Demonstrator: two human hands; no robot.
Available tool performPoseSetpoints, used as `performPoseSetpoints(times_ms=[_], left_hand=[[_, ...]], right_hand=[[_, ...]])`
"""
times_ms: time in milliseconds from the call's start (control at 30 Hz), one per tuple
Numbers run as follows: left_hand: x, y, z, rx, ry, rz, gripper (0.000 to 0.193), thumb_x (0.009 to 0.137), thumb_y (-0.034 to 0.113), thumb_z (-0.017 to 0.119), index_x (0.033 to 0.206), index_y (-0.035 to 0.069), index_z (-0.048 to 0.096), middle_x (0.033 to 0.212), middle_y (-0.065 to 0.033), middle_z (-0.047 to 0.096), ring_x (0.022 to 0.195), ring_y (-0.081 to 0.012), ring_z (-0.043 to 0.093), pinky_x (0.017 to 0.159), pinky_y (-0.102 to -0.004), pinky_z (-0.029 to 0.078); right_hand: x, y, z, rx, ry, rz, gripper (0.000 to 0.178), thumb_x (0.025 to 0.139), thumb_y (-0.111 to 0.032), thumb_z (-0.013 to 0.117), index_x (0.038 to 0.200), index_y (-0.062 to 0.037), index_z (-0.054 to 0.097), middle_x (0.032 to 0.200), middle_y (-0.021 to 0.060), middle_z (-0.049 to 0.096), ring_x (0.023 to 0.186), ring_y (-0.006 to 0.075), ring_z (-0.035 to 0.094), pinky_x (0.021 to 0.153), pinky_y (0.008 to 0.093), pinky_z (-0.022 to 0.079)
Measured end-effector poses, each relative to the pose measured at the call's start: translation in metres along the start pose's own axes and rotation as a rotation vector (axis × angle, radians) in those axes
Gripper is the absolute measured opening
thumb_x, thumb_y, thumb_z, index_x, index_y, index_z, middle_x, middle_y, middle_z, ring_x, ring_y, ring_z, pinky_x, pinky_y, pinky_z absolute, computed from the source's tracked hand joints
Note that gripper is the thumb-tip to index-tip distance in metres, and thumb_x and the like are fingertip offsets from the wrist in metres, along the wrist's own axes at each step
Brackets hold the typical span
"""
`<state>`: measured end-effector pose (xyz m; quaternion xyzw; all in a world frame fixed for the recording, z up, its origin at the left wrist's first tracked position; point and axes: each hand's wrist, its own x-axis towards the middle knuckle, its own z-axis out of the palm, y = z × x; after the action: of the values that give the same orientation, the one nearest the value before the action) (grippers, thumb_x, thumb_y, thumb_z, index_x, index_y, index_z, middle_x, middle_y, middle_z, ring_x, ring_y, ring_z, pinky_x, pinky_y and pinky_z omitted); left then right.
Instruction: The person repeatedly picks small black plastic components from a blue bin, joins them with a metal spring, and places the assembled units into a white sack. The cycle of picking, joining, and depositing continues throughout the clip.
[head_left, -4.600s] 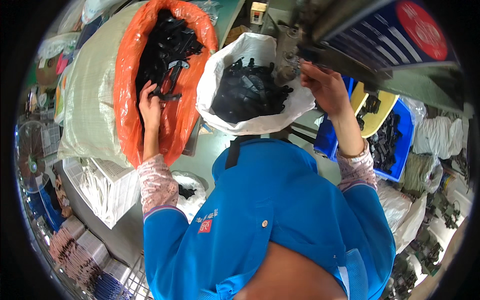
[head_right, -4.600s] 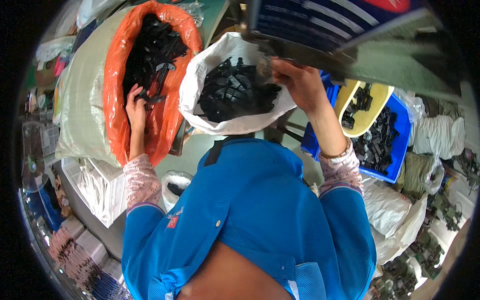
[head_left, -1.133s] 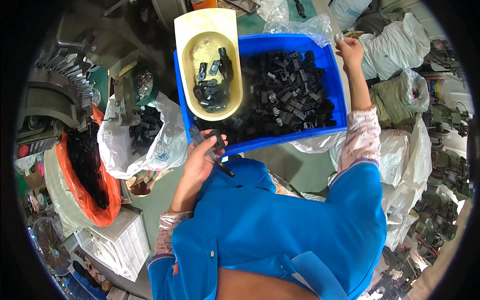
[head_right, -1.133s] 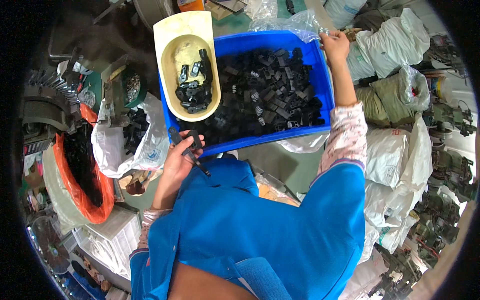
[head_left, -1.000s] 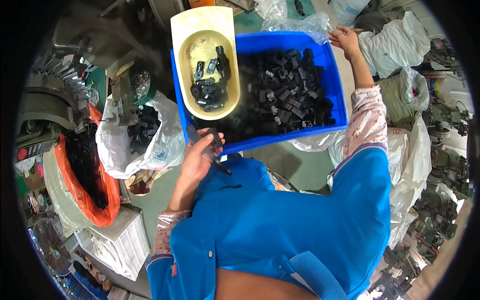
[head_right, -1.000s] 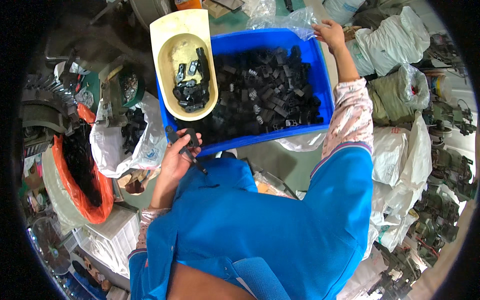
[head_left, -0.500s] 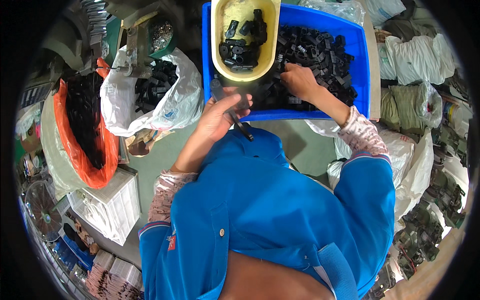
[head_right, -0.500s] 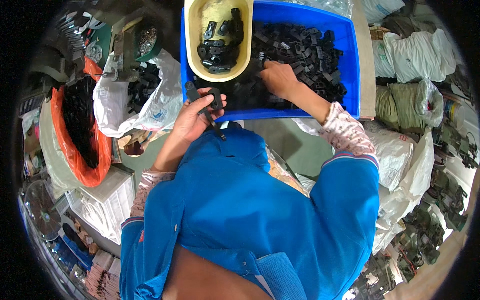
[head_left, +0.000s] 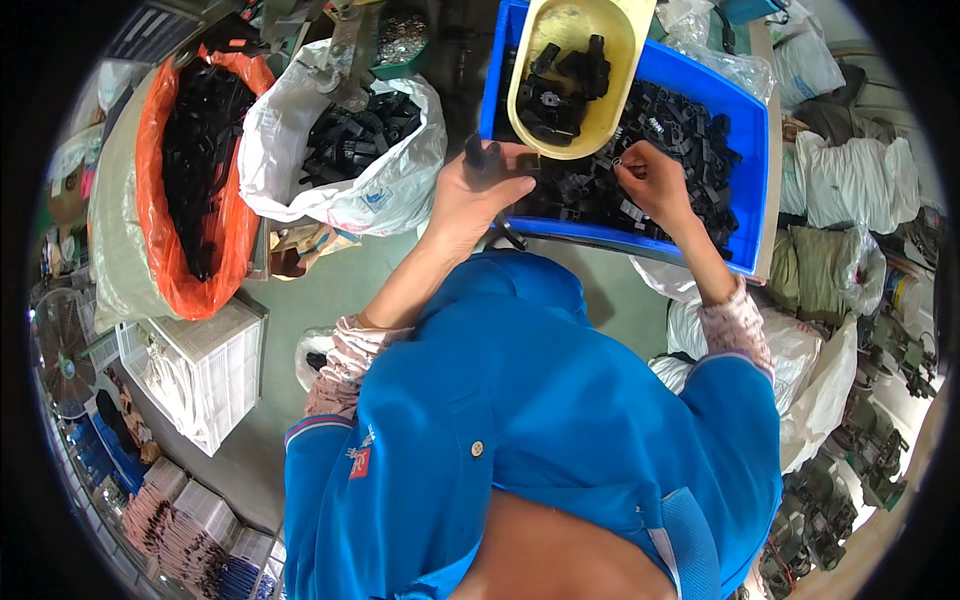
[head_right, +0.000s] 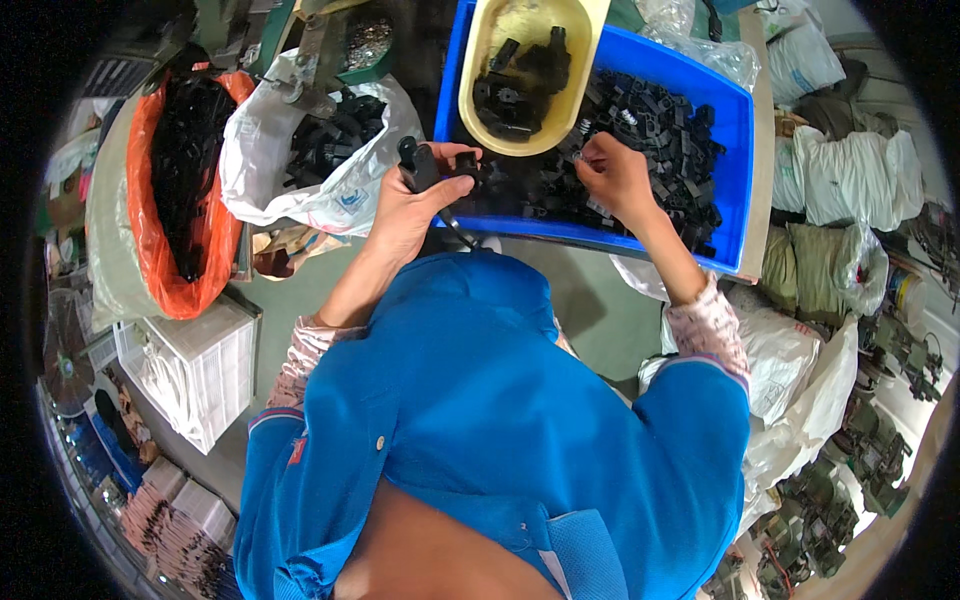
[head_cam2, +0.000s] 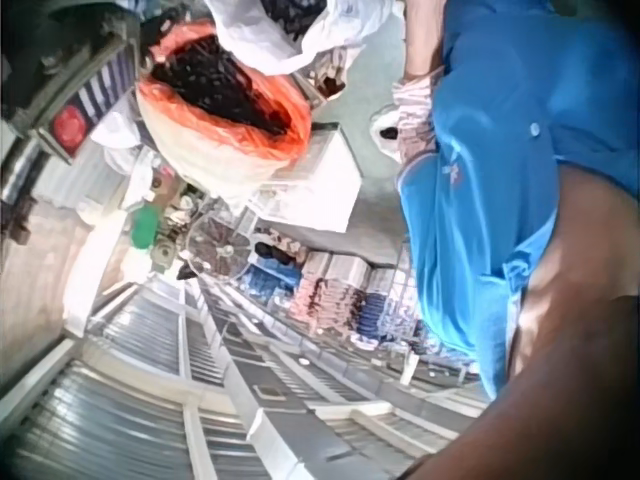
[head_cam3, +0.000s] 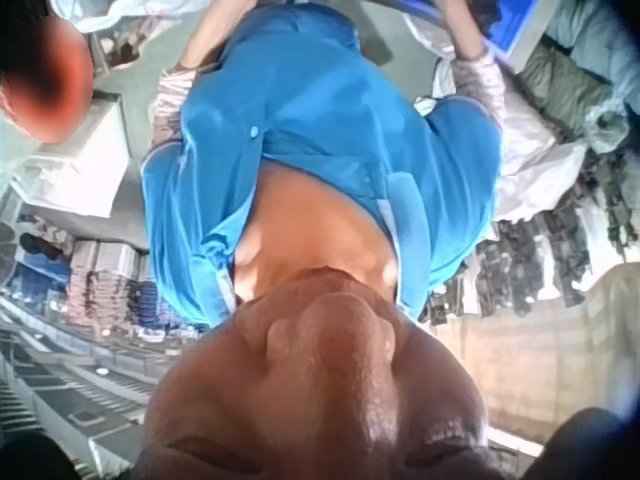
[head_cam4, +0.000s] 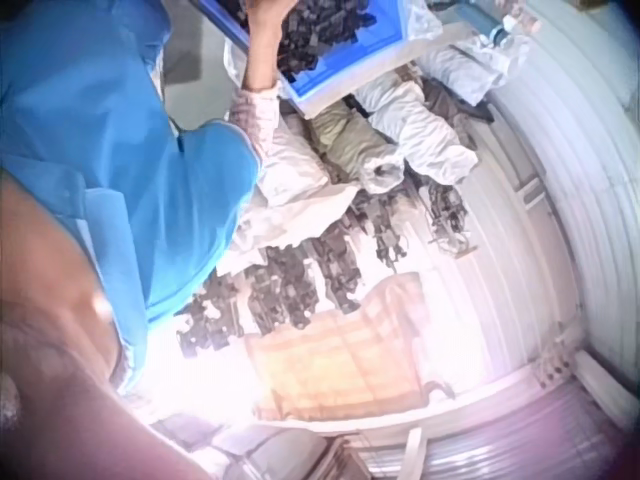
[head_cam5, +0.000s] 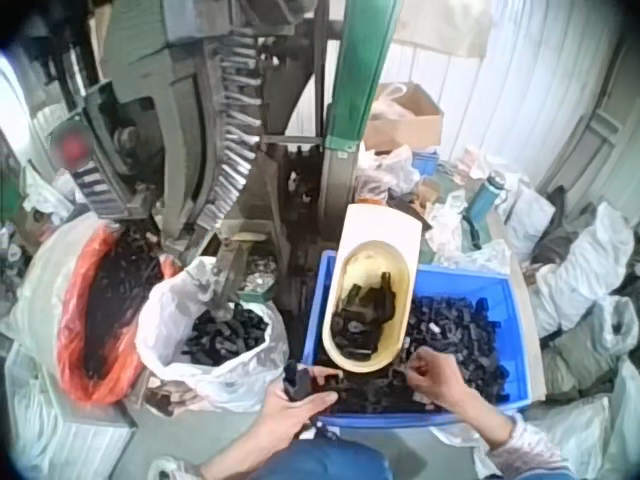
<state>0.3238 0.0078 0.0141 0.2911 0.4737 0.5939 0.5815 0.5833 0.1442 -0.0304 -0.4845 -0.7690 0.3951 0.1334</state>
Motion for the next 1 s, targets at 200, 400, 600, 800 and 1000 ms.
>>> performPoseSetpoints(times_ms=[200,400,600,800,1000], left_hand=[[-0.009,0.016,0.0,0.185,-0.041,0.032,0.033,0.079,-0.004,0.075,0.11,-0.001,0.064,0.101,-0.0056,0.066,0.087,-0.009,0.061,0.071,-0.0234,0.051],[-0.019,0.019,-0.007,0.289,-0.028,0.149,0.029,0.078,-0.003,0.076,0.105,0.001,0.067,0.096,-0.0036,0.07,0.086,-0.0075,0.062,0.078,-0.0236,0.051],[-0.024,0.031,-0.001,0.508,0.052,0.143,0.027,0.076,-0.002,0.075,0.101,0.0,0.064,0.095,-0.0071,0.07,0.086,-0.0119,0.065,0.078,-0.0264,0.051],[-0.024,0.024,0.003,0.253,0.078,0.303,0.031,0.08,-0.003,0.071,0.108,0.002,0.059,0.101,-0.0073,0.068,0.091,-0.0149,0.065,0.078,-0.0274,0.052],[-0.016,0.012,-0.007,0.092,0.144,0.166,0.033,0.084,0.0,0.071,0.114,0.002,0.058,0.1,-0.0048,0.066,0.09,-0.0099,0.061,0.079,-0.0233,0.05]], right_hand=[[-0.022,-0.128,-0.003,0.653,-0.156,-0.16,0.023,0.091,-0.004,0.064,0.112,0.0046,0.064,0.091,0.0079,0.068,0.082,0.0112,0.065,0.071,0.0249,0.053],[-0.021,-0.162,0.004,0.409,-0.25,-0.109,0.01,0.089,0.002,0.065,0.098,0.0047,0.066,0.094,0.0057,0.067,0.084,0.0111,0.063,0.076,0.0257,0.053],[-0.015,-0.174,0.009,-0.126,-0.115,-0.785,0.027,0.075,-0.001,0.062,0.101,-0.002,0.068,0.089,0.015,0.06,0.082,0.035,0.06,0.073,0.041,0.051],[-0.017,-0.196,0.0,0.057,-0.239,-0.44,0.031,0.086,-0.002,0.059,0.117,-0.0003,0.059,0.096,0.0168,0.067,0.09,0.034,0.065,0.075,0.0382,0.053],[-0.038,-0.162,0.029,0.341,-0.082,-0.362,0.04,0.086,-0.003,0.063,0.125,0.001,0.054,0.107,0.0179,0.067,0.094,0.0256,0.069,0.08,0.0337,0.056]])
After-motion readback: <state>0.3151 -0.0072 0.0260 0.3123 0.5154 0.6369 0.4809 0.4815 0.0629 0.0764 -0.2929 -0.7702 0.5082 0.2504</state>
